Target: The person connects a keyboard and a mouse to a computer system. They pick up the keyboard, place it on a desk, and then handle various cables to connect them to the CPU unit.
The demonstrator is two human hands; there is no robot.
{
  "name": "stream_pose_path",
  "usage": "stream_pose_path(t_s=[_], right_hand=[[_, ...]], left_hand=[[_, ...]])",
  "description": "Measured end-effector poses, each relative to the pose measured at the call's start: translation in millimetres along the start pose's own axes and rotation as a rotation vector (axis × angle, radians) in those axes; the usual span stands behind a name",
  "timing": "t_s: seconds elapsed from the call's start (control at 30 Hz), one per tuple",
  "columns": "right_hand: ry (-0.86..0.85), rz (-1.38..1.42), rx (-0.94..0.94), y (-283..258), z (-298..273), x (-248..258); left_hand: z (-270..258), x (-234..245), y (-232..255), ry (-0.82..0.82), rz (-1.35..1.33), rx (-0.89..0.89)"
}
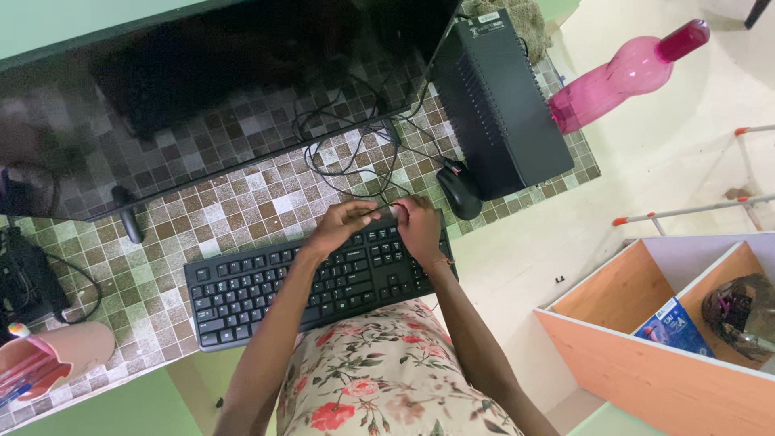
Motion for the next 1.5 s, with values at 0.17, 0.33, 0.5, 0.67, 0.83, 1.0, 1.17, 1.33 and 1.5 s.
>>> stream_pose_path(t_s=[0.17, 0.33, 0.5, 0.67, 0.83, 1.0, 1.17, 1.33, 1.5], right_hand=[[0.067, -0.255, 0.04, 1, 7, -4], [0.052, -0.163, 0.053, 3, 3, 6], [0.081, -0.134, 0.063, -3, 3, 14], [0.02, -0.088, 0.037, -8, 1, 19], [-0.017, -0.006, 0.008, -6, 4, 25], [-0.121, -0.036, -0.05, 2, 21, 27], [-0.29, -0.058, -0.254, 32, 51, 23], [-0.128, 0.049, -0.148, 63, 67, 43], [-0.143, 0.281, -0.202, 51, 38, 63]], left_hand=[[3, -8, -11, 0.045, 0.453, -0.122], [0, -18, 0, 0.155, 0.595, -0.141], [-8, -22, 35, 0.18, 0.665, -0.078], [-6, -24, 47, 0.121, 0.821, 0.068], [1, -17, 33, -0.001, 0.918, 0.105], [-1, -14, 38, 0.057, 0.942, -0.076], [-5, -12, 46, 0.05, 0.911, 0.032], [-7, -3, 46, 0.082, 0.935, -0.034], [-6, 9, 35, 0.02, 0.945, 0.111]])
Point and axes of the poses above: each hand's wrist, its own z-axis towards the middle knuckle, its own x-axis out of the back of the hand, y = z × x, the point moved 4 cm from there along z, towards the middle knuckle, and after that the axes turned 13 degrees about -x, right-handed, at the moved point
